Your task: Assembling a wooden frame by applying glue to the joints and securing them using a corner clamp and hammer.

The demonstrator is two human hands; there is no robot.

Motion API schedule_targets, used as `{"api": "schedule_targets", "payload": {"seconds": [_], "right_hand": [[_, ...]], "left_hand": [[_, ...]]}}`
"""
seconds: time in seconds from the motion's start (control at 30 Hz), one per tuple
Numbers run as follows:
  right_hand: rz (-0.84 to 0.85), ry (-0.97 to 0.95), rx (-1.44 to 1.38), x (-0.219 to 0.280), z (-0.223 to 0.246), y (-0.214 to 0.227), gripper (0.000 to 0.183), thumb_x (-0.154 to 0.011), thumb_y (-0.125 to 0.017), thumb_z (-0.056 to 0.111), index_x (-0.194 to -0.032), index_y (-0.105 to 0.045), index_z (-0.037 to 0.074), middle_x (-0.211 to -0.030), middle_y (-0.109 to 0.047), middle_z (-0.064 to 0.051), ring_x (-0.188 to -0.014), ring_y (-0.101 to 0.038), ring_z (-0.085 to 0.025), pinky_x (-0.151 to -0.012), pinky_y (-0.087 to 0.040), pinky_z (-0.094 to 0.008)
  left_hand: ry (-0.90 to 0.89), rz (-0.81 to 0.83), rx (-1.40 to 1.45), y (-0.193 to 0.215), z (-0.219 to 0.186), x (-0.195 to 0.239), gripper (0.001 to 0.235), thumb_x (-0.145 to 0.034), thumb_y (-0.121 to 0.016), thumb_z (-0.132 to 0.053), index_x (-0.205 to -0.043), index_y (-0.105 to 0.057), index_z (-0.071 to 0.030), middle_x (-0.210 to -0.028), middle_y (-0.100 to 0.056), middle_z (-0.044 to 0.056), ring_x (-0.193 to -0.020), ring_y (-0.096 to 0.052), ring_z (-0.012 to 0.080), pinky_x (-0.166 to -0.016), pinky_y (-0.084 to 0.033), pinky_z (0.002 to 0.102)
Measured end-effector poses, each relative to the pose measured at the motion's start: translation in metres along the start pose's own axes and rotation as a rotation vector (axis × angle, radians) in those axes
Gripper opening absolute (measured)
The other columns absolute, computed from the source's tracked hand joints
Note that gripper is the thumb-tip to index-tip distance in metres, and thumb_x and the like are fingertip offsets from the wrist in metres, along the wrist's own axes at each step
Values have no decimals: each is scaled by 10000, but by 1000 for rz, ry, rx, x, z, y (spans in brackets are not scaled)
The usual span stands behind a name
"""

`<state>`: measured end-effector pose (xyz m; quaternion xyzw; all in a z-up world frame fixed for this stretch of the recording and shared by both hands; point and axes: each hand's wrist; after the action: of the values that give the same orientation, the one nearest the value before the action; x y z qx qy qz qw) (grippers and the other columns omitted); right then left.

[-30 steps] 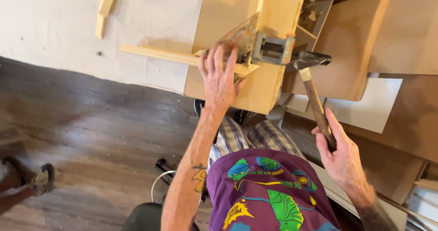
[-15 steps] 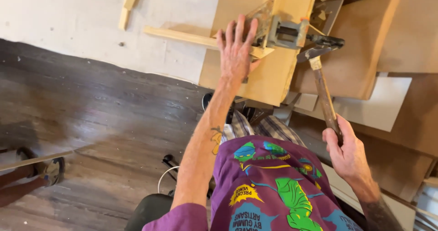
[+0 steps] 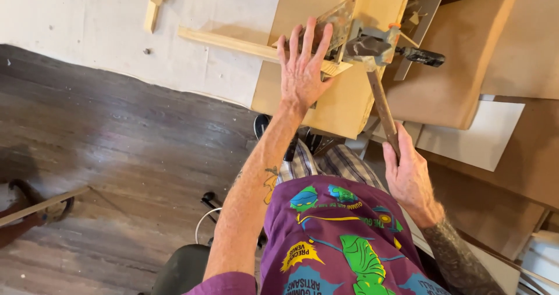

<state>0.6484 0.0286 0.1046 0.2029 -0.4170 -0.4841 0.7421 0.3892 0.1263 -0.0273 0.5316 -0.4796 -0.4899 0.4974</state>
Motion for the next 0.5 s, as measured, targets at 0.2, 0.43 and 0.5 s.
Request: {"api": "schedule_targets", "payload": {"seconds": [0.2, 0.43, 0.5], "right_hand": [[89, 205, 97, -16, -12, -9, 421, -1086, -429, 205, -1476, -428, 45, -871, -652, -135, -540, -550, -235, -510, -546, -422], [6, 166, 14, -17, -20, -11, 510, -1090, -421, 165, -1572, -343, 18, -899, -662, -180, -477, -589, -252, -433, -600, -420], [78, 196, 129, -25, -28, -15, 408, -1101, -417, 187, -1474, -431, 22, -858, -648, -153, -470, -529, -193, -378, -558, -343]], "left_hand": [[-2, 47, -14, 9, -1, 0, 1349, -732, -960, -823, -1651, -151, -257, -1701, -177, 128, -1530, -334, 324, -1249, -280, 603], [2, 2, -6, 0, -2, 1, 1404, -719, -1005, -854, -1670, -146, -281, -1721, -137, 101, -1551, -358, 316, -1261, -315, 620], [-2, 16, -34, 1, -2, -1, 1405, -684, -990, -841, -1648, -150, -259, -1696, -193, 128, -1524, -364, 312, -1246, -313, 594]]}}
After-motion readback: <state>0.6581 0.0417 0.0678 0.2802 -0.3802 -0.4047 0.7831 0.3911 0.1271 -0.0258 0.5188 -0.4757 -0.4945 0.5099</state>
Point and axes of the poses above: each hand's wrist, its own x-axis away from the middle knuckle, its own y-axis out of the back of the hand, z = x × y
